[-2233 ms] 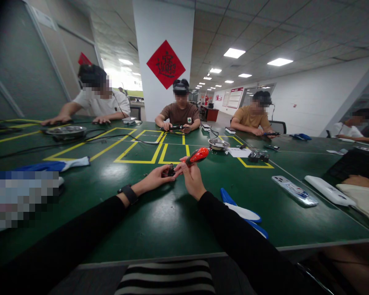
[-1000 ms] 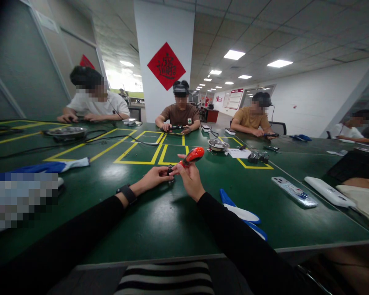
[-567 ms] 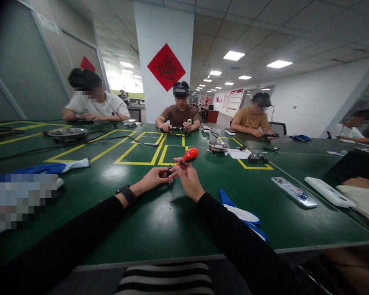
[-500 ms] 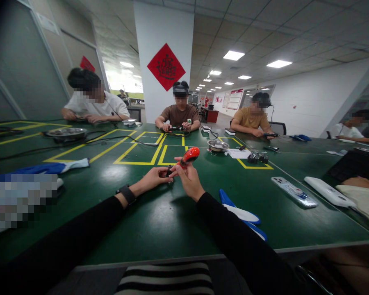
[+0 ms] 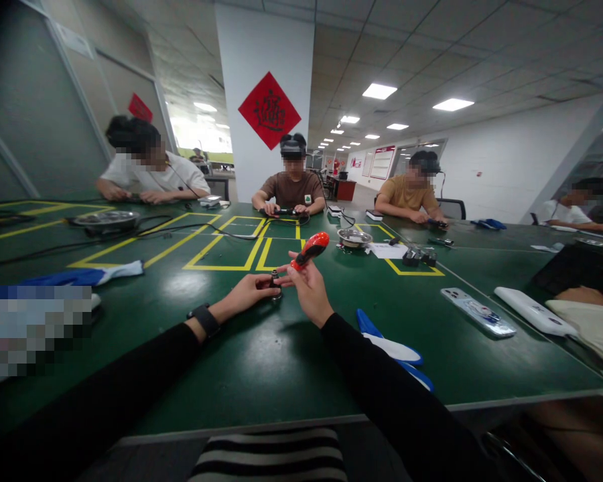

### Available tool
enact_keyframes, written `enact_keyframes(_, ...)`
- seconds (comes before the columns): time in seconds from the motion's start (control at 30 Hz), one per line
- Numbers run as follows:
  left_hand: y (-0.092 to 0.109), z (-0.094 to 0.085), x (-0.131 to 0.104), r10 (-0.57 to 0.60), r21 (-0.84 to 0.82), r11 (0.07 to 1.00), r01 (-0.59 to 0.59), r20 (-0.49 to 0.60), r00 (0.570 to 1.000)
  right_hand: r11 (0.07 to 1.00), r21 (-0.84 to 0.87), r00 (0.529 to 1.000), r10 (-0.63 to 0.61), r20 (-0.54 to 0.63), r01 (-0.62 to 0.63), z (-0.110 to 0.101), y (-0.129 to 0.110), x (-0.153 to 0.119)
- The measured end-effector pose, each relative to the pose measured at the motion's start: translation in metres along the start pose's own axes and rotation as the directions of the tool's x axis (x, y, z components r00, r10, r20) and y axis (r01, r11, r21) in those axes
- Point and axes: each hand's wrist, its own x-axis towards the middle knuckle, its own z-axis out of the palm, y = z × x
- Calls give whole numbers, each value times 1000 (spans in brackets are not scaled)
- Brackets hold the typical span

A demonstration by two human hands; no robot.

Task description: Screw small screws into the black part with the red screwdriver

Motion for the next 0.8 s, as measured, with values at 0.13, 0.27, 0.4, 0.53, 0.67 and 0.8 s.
enact_keyframes(0.13, 0, 1, 0, -12, -60, 998, 12, 4, 1000, 1000, -5, 998, 22, -52, -22, -1, 2, 1)
enact_keyframes(0.27, -1, 1, 0, -19, -119, 993, 19, 6, 1000, 1000, -21, 999, -11, -36, 11, -1, 2, -2)
enact_keyframes(0.4, 0, -1, 0, -17, -111, 994, 17, 2, 1000, 1000, 28, 1000, -11, 12, 11, 1, -3, -4)
enact_keyframes(0.53, 2, 0, -1, -8, -99, 995, 8, 0, 1000, 1000, 11, 1000, -27, -9, 27, 2, -4, -1)
enact_keyframes(0.67, 1, 0, -1, -5, -128, 992, 5, -6, 1000, 999, -7, 996, -37, -85, 36, 1, -2, 2)
enact_keyframes(0.8, -2, 0, 0, -14, -136, 991, 13, -7, 1000, 999, 19, 990, -37, -135, 39, 0, -2, 3)
